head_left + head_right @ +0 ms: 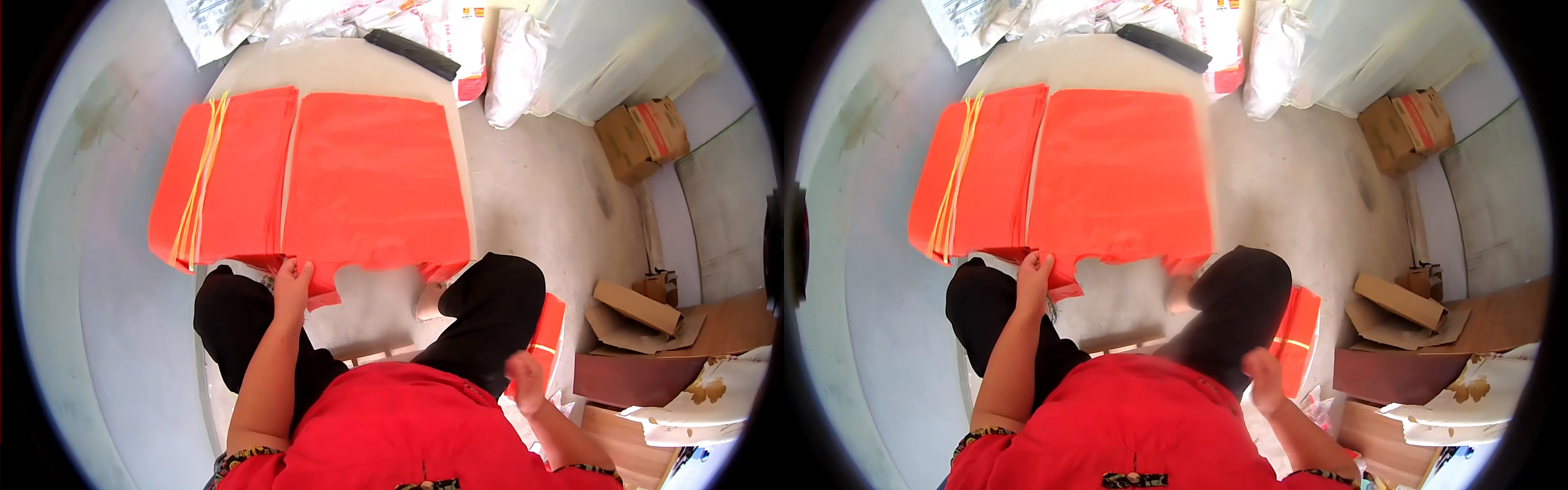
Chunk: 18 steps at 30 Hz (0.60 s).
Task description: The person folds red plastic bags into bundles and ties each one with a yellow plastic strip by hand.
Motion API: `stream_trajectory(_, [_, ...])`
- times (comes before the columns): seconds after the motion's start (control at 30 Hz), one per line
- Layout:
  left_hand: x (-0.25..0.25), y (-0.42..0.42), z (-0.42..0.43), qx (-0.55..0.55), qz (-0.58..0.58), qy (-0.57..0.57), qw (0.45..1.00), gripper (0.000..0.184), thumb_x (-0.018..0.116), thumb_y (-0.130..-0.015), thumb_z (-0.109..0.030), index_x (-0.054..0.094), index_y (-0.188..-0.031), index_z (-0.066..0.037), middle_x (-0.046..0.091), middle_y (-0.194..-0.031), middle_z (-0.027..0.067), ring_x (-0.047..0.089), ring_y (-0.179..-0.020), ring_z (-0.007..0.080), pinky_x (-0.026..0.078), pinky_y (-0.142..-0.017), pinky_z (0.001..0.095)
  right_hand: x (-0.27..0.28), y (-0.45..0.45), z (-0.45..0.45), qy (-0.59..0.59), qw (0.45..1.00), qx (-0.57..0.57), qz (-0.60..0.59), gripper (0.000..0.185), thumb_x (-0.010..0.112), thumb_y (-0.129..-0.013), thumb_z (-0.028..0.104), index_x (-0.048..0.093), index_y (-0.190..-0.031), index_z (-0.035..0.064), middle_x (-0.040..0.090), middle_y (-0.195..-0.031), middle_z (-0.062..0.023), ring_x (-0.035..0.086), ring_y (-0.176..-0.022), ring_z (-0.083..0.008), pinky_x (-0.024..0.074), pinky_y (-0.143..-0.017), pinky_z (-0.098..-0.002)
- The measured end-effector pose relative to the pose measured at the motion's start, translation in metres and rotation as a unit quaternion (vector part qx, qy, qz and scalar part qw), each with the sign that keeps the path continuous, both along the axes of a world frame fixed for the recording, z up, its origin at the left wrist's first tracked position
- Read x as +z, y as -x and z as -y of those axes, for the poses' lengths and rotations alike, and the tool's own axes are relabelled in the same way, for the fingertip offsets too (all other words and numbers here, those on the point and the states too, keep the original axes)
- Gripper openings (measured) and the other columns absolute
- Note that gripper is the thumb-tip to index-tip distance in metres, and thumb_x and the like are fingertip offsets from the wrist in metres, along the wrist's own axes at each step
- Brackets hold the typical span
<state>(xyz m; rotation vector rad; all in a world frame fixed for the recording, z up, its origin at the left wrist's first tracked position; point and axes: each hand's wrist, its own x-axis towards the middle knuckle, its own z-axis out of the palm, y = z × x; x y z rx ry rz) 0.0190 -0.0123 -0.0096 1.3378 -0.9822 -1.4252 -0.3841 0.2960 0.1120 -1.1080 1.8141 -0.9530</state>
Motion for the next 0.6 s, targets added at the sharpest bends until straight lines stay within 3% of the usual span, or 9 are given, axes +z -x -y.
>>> stream_trajectory(0.03, [0.004, 0.002, 0.000, 0.004, 0.008, 0.001, 1.000, 0.027, 0.065, -0.104, -0.016, 0.065, -0.122, 0.005, 0.073, -0.110, 0.0071, 0.066, -0.096, 0.0112, 0.051, -0.087, 0.0268, 0.012, -0.022, 0.036, 0.066, 0.988, 0.099, -0.096, 0.008, 0.062, -0.099, 0.008, 0.065, -0.101, 0.0006, 0.067, -0.099, -0.0127, 0.066, -0.089, -0.0284, 0.0529, -0.079, -0.0348])
stream_trajectory(0.1, [0.013, 0.004, -0.002, 0.013, 0.024, 0.001, 1.000, 0.026, 0.065, -0.104, -0.014, 0.065, -0.122, 0.005, 0.073, -0.109, 0.0069, 0.066, -0.096, 0.0108, 0.051, -0.086, 0.0265, 0.025, -0.040, 0.094, 0.176, 0.931, 0.243, -0.209, 0.034, 0.073, -0.090, 0.009, 0.065, -0.122, 0.0033, 0.066, -0.119, -0.0173, 0.064, -0.110, -0.0378, 0.0528, -0.094, -0.0419])
stream_trajectory(0.17, [0.005, 0.001, -0.001, 0.016, -0.002, -0.002, 1.000, 0.026, 0.064, -0.104, -0.013, 0.065, -0.122, 0.005, 0.073, -0.109, 0.0068, 0.066, -0.096, 0.0106, 0.052, -0.086, 0.0264, 0.021, -0.049, 0.150, 0.188, 0.891, 0.299, -0.286, 0.049, 0.075, -0.086, 0.013, 0.062, -0.132, 0.0039, 0.059, -0.135, -0.0189, 0.053, -0.129, -0.0393, 0.0464, -0.107, -0.0477])
stream_trajectory(0.23, [0.003, 0.004, -0.001, 0.028, -0.037, -0.002, 0.999, 0.025, 0.064, -0.104, -0.012, 0.065, -0.123, 0.005, 0.073, -0.108, 0.0064, 0.066, -0.096, 0.0103, 0.052, -0.085, 0.0259, 0.028, -0.053, 0.202, 0.122, 0.876, 0.340, -0.318, 0.057, 0.072, -0.091, 0.016, 0.055, -0.143, 0.0013, 0.045, -0.156, -0.0223, 0.042, -0.142, -0.0446, 0.0361, -0.119, -0.0512])
stream_trajectory(0.33, [0.006, 0.003, -0.002, 0.025, -0.040, -0.022, 0.999, 0.025, 0.064, -0.105, -0.013, 0.065, -0.123, 0.004, 0.073, -0.107, 0.0060, 0.067, -0.095, 0.0101, 0.051, -0.085, 0.0250, -0.007, -0.045, 0.264, 0.180, 0.809, 0.335, -0.449, 0.061, 0.068, -0.095, 0.025, 0.050, -0.150, 0.0048, 0.034, -0.165, -0.0221, 0.031, -0.151, -0.0457, 0.0304, -0.122, -0.0552])
stream_trajectory(0.4, [0.005, 0.003, -0.002, 0.033, -0.031, -0.022, 0.999, 0.024, 0.064, -0.105, -0.014, 0.065, -0.121, 0.003, 0.074, -0.107, 0.0057, 0.067, -0.094, 0.0098, 0.051, -0.085, 0.0245, -0.030, -0.042, 0.294, 0.195, 0.827, 0.304, -0.431, 0.064, 0.066, -0.097, 0.030, 0.047, -0.154, 0.0076, 0.029, -0.168, -0.0216, 0.025, -0.155, -0.0451, 0.0270, -0.124, -0.0565])
stream_trajectory(0.5, [0.002, 0.002, -0.002, 0.040, -0.045, -0.027, 0.998, 0.021, 0.063, -0.105, -0.014, 0.066, -0.118, 0.002, 0.074, -0.105, 0.0055, 0.067, -0.092, 0.0095, 0.051, -0.085, 0.0244, -0.059, -0.049, 0.317, 0.076, 0.837, 0.291, -0.458, 0.067, 0.062, -0.101, 0.039, 0.043, -0.159, 0.0121, 0.023, -0.171, -0.0203, 0.017, -0.159, -0.0433, 0.0202, -0.127, -0.0570])
stream_trajectory(0.6, [0.004, 0.002, -0.004, 0.051, -0.050, -0.030, 0.997, 0.019, 0.063, -0.106, -0.014, 0.066, -0.115, 0.002, 0.074, -0.103, 0.0055, 0.067, -0.091, 0.0095, 0.052, -0.085, 0.0248, -0.064, -0.059, 0.321, 0.050, 0.839, 0.260, -0.476, 0.068, 0.059, -0.102, 0.044, 0.041, -0.161, 0.0162, 0.021, -0.173, -0.0191, 0.013, -0.160, -0.0421, 0.0163, -0.128, -0.0564])
